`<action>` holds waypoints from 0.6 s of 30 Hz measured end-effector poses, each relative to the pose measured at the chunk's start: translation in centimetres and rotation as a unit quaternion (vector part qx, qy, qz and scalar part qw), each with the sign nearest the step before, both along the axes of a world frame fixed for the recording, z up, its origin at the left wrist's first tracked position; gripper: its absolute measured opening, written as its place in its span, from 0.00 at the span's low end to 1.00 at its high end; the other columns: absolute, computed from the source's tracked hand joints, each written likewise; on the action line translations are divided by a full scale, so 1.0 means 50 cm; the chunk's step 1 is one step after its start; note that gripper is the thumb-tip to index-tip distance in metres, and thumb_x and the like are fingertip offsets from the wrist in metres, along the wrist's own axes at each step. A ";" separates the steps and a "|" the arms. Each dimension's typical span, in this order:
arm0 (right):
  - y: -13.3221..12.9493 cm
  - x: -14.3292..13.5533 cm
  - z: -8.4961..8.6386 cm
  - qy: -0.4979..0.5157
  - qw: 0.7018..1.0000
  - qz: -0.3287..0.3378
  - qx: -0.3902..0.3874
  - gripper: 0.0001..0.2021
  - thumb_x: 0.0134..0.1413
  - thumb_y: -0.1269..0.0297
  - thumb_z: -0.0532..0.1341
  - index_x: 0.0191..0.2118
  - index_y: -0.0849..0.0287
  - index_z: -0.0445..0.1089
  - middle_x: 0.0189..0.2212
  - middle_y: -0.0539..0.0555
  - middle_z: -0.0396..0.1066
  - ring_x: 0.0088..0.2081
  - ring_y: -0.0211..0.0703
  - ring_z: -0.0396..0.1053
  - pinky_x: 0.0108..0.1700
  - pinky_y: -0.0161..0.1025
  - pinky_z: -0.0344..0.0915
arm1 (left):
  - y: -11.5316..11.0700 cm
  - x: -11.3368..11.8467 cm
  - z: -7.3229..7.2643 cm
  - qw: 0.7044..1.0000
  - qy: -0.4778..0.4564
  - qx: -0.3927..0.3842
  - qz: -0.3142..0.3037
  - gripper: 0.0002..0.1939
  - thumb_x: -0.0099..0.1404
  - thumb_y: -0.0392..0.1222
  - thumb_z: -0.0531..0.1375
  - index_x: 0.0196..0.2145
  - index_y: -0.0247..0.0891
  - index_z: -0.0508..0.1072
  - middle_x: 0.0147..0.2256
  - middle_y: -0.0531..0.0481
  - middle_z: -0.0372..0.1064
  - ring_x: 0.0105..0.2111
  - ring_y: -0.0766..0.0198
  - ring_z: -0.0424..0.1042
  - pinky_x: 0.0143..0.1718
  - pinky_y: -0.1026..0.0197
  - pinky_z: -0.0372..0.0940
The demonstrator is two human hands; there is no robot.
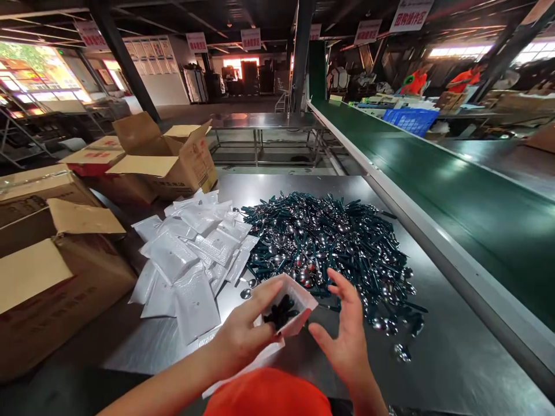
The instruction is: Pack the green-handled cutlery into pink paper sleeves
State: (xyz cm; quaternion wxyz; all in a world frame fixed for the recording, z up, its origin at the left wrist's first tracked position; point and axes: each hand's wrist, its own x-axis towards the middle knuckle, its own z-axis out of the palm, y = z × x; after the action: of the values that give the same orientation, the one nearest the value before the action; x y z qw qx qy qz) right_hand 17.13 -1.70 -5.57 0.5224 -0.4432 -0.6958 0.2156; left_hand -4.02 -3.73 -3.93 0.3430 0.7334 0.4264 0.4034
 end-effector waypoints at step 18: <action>-0.036 -0.039 -0.093 0.023 0.956 0.082 -0.282 0.21 0.55 0.45 0.57 0.32 0.59 0.77 0.25 0.55 0.74 0.29 0.45 0.72 0.36 0.38 0.70 | 0.027 -0.002 0.004 0.891 0.215 0.394 -0.068 0.10 0.68 0.31 0.53 0.31 0.34 0.71 0.41 0.42 0.79 0.47 0.60 0.76 0.61 0.54 0.64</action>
State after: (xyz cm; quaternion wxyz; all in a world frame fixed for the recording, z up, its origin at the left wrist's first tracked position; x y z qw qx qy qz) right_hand 15.18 -3.51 -10.20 0.3722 -0.5089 -0.6287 0.4553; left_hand -4.10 -2.38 -3.73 -0.0477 0.9043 0.2449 0.3463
